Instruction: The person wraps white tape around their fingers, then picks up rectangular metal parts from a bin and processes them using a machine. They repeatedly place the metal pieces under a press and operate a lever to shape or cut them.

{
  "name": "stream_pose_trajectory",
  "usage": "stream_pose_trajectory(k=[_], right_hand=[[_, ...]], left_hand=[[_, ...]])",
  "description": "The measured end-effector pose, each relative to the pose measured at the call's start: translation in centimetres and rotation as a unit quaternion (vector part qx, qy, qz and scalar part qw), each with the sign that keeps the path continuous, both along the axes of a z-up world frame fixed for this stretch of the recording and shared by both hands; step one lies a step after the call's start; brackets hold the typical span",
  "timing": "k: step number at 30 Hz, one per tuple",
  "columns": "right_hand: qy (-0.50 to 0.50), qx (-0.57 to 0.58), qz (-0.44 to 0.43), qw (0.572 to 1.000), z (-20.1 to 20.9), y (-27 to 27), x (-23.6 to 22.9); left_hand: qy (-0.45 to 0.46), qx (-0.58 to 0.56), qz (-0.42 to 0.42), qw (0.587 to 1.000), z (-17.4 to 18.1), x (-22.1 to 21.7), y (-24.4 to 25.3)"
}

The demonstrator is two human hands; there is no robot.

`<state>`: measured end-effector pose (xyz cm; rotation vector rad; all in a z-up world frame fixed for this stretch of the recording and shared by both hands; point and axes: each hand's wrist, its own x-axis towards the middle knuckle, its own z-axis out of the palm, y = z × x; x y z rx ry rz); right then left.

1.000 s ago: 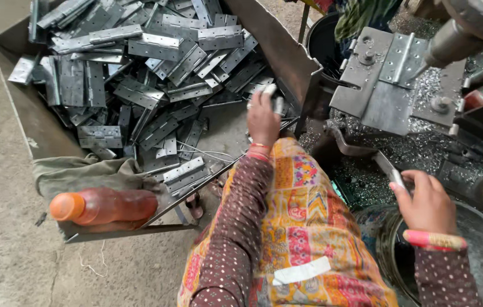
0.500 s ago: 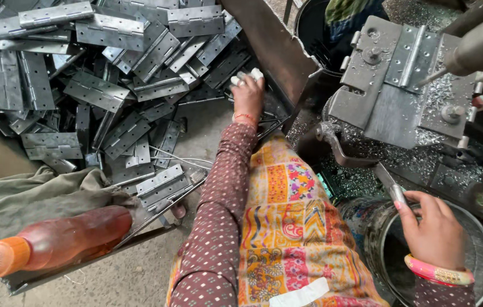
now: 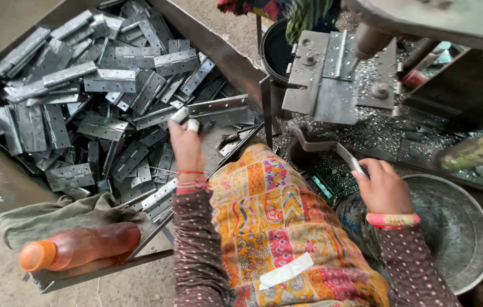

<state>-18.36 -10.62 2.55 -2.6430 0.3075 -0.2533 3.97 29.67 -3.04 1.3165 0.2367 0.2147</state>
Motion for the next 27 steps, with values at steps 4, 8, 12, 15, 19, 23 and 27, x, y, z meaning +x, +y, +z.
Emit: stream_pose_trajectory(k=[4,8,12,15,19,23,27], right_hand=[[-0.001,0.012,-0.001,1.000,-0.9,0.0,0.0],[0.006,0.020,-0.001,1.000,-1.1,-0.3,0.2],[0.026,0.025,-0.009,0.999,-1.7,-0.6,0.2],[0.042,0.035,-0.005,0.998,-2.5,-1.0,0.5],[0.097,0.025,0.016,0.995,-4.3,-1.8,1.1],[0.272,0.014,0.031,0.962,-6.2,-2.8,1.6],[0.254,0.020,0.056,0.965,-7.6,-3.5,2.3]], left_hand=[[-0.016,-0.217,-0.003,0.976,0.6,-0.9,-8.3],[0.084,-0.150,-0.038,0.984,0.2,-2.9,-17.9],[0.040,0.027,-0.105,0.993,1.1,-8.2,-20.9],[-0.121,0.392,-0.050,0.910,3.2,-9.7,-20.3],[-0.188,0.659,0.029,0.728,6.3,-7.1,-20.2],[-0.171,0.703,-0.093,0.684,7.0,-7.2,-22.1],[-0.211,0.698,-0.123,0.673,5.4,-9.8,-25.6]])
